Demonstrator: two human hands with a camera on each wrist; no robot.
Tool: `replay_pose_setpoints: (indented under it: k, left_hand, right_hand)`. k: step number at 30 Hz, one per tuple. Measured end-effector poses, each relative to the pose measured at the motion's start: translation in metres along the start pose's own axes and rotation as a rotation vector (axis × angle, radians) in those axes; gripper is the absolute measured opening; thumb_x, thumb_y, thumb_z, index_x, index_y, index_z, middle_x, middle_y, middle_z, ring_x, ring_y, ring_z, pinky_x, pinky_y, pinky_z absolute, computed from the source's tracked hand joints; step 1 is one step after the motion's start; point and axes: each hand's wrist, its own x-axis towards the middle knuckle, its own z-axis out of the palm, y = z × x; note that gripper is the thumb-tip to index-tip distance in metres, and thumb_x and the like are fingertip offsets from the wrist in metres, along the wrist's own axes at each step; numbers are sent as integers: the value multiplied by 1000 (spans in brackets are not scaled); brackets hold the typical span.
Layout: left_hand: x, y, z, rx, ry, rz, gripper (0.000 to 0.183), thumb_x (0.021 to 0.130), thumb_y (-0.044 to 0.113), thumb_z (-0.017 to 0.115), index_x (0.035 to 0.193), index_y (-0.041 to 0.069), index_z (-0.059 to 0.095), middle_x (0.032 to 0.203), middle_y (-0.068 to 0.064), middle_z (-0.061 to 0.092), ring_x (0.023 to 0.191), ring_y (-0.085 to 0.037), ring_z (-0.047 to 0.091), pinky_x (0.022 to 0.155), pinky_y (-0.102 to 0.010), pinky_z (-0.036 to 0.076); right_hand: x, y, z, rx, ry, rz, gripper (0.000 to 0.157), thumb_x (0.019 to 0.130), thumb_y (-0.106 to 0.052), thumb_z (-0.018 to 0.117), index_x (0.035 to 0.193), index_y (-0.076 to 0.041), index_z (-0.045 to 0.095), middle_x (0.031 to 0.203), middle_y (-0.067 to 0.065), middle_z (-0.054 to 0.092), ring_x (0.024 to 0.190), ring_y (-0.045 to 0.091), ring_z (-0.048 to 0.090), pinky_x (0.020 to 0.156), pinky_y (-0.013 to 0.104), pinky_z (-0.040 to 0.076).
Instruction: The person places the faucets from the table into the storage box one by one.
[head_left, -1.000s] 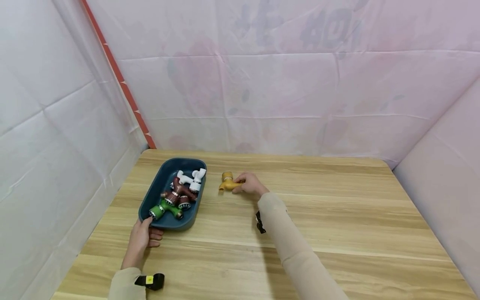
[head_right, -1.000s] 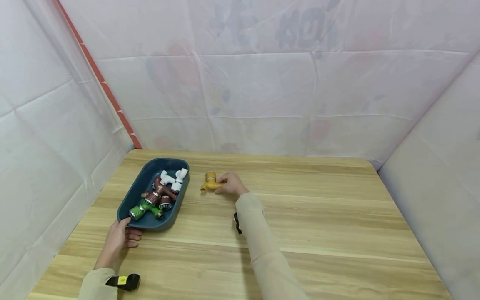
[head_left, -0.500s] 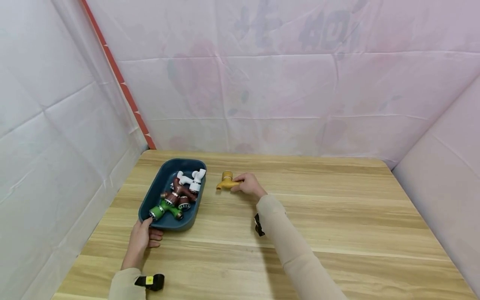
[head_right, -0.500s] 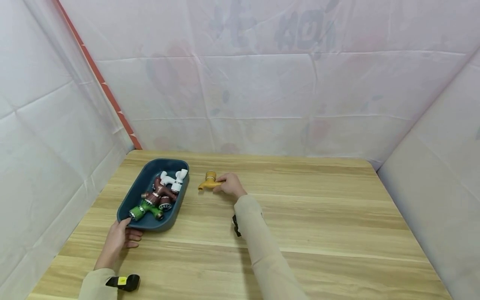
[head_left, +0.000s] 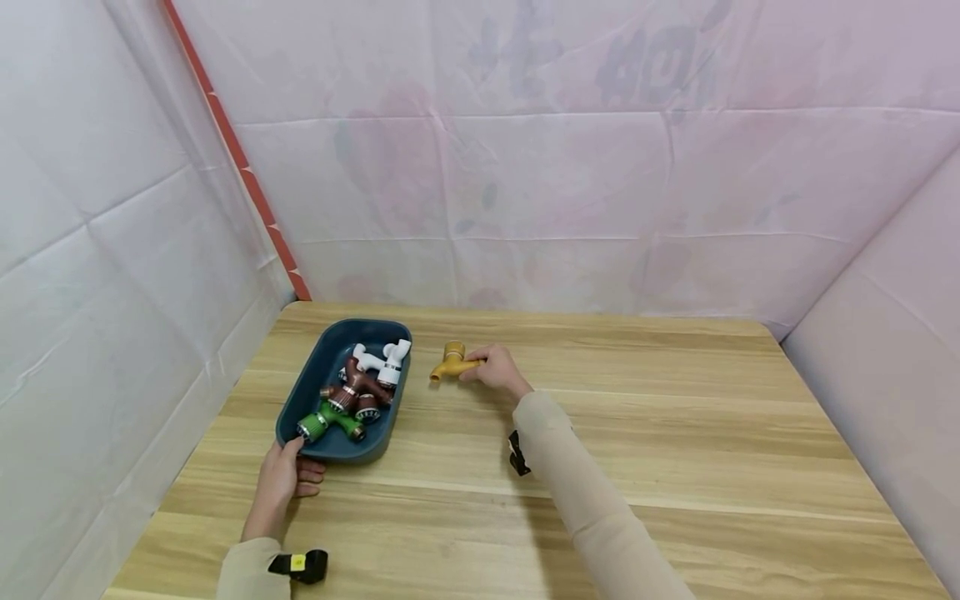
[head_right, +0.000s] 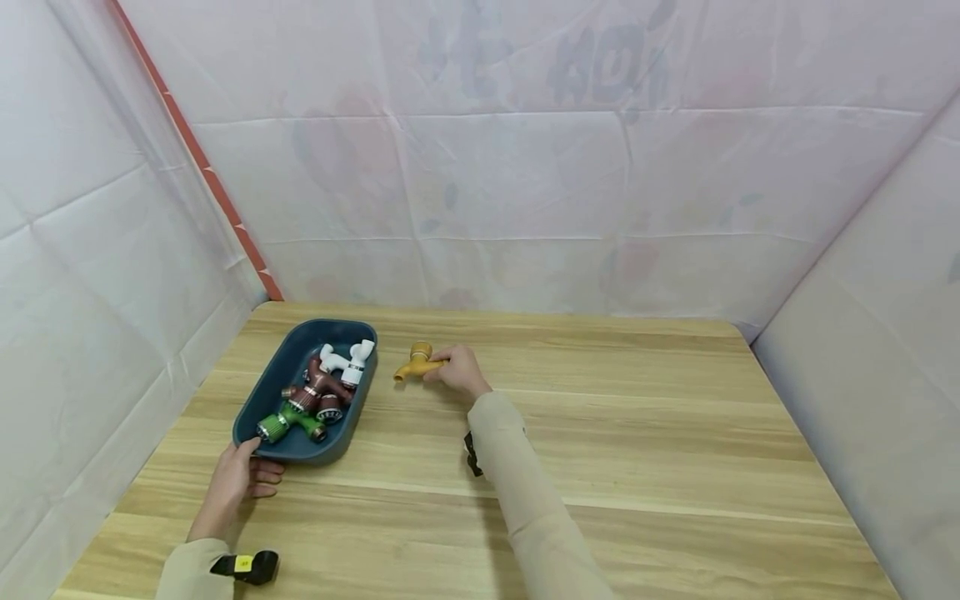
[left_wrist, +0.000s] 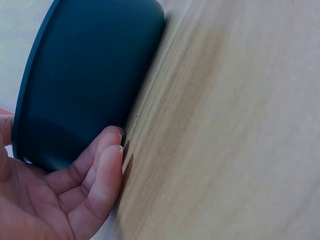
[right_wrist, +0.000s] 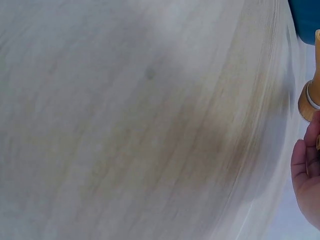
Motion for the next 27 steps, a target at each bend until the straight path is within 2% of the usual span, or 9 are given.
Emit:
replay_pose_setpoints:
  k: [8, 16, 21, 27]
  left_hand:
    - [0, 0, 0, 22, 10, 5, 45, 97, 25, 24, 130, -5, 23, 65, -5, 61, 56, -15, 59, 48, -32, 53]
    - [-1, 0, 0, 32, 11, 7, 44, 97, 25, 24, 129, -5, 25, 65, -4, 62, 56, -15, 59, 47, -32, 52]
    - [-1, -1, 0, 31, 13, 4, 44, 97, 26, 24, 128, -5, 25, 65, -4, 62, 56, -15, 59, 47, -32, 52]
    - [-1, -1, 0, 26, 13, 5, 45, 97, 27, 24, 129, -5, 24, 65, -4, 62, 56, -15, 59, 48, -33, 53]
  right_hand:
    - [-1, -4, -5, 59, 14, 32, 30, 69, -8, 78, 97, 0, 70, 98, 13, 67, 94, 25, 59, 79, 31, 50]
    - [1, -12, -17, 120, 56, 0, 28, 68, -2, 77, 95, 3, 70, 97, 17, 66, 81, 24, 60, 68, 28, 51]
    - [1, -16, -22, 137, 71, 3, 31, 67, 0, 77, 96, 5, 69, 99, 19, 66, 84, 24, 60, 68, 26, 51]
    - [2, -20, -23, 123, 68, 9, 33, 69, -2, 76, 100, 3, 68, 102, 18, 65, 91, 26, 60, 72, 28, 52]
